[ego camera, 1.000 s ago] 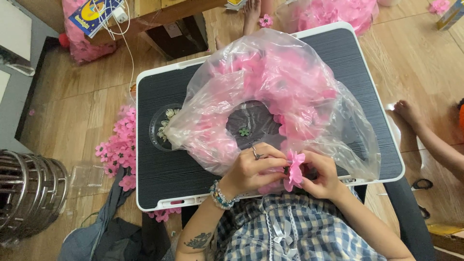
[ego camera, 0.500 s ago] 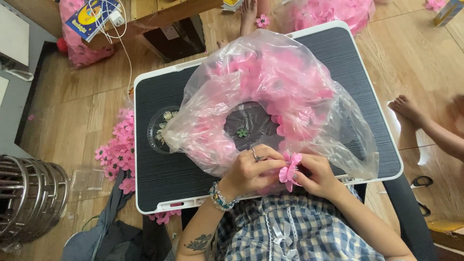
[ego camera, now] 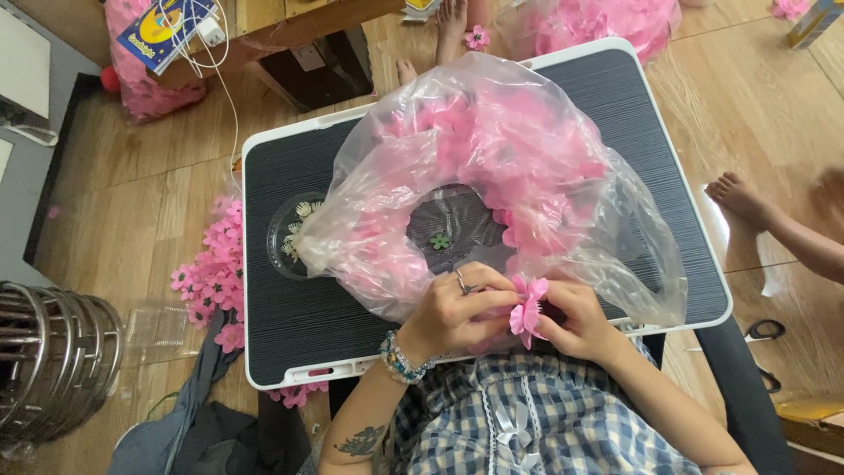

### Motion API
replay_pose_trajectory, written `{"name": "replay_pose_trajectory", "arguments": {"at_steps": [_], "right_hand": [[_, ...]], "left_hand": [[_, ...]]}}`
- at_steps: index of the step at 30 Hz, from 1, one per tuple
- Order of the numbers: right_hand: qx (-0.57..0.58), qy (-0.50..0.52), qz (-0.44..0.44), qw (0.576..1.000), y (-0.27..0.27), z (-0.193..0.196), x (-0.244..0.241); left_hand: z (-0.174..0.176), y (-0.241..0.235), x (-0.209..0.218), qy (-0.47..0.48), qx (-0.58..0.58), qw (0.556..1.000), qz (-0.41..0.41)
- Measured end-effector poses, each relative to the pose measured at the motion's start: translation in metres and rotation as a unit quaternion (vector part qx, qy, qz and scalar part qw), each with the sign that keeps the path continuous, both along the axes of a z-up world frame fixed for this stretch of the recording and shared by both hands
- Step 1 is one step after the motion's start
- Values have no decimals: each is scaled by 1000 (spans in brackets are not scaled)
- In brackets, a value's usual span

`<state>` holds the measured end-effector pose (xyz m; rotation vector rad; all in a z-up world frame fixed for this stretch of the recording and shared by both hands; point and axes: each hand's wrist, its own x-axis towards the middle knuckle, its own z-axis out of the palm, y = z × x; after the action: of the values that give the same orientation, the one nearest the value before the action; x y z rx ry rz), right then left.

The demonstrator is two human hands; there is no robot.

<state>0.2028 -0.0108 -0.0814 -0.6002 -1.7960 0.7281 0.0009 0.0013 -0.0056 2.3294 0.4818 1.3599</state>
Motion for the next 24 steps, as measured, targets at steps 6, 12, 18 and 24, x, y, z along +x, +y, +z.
{"name": "replay_pose_trajectory", "arguments": {"at_steps": [6,12,18,24], "right_hand": [[3,5,4,1000,0,-1,0],[29,5,5,1000,1,11,-4],[29,-13,16,999,-4,35,-5],[36,4,13,999,-6,38,-3]], "left_hand": [[1,0,2,-8,7,1000,-1],[8,2,1,12,7,1000,-21],[20,-9,7,98,-49,993,40],[8,-12,6,123,-43,988,89]]}}
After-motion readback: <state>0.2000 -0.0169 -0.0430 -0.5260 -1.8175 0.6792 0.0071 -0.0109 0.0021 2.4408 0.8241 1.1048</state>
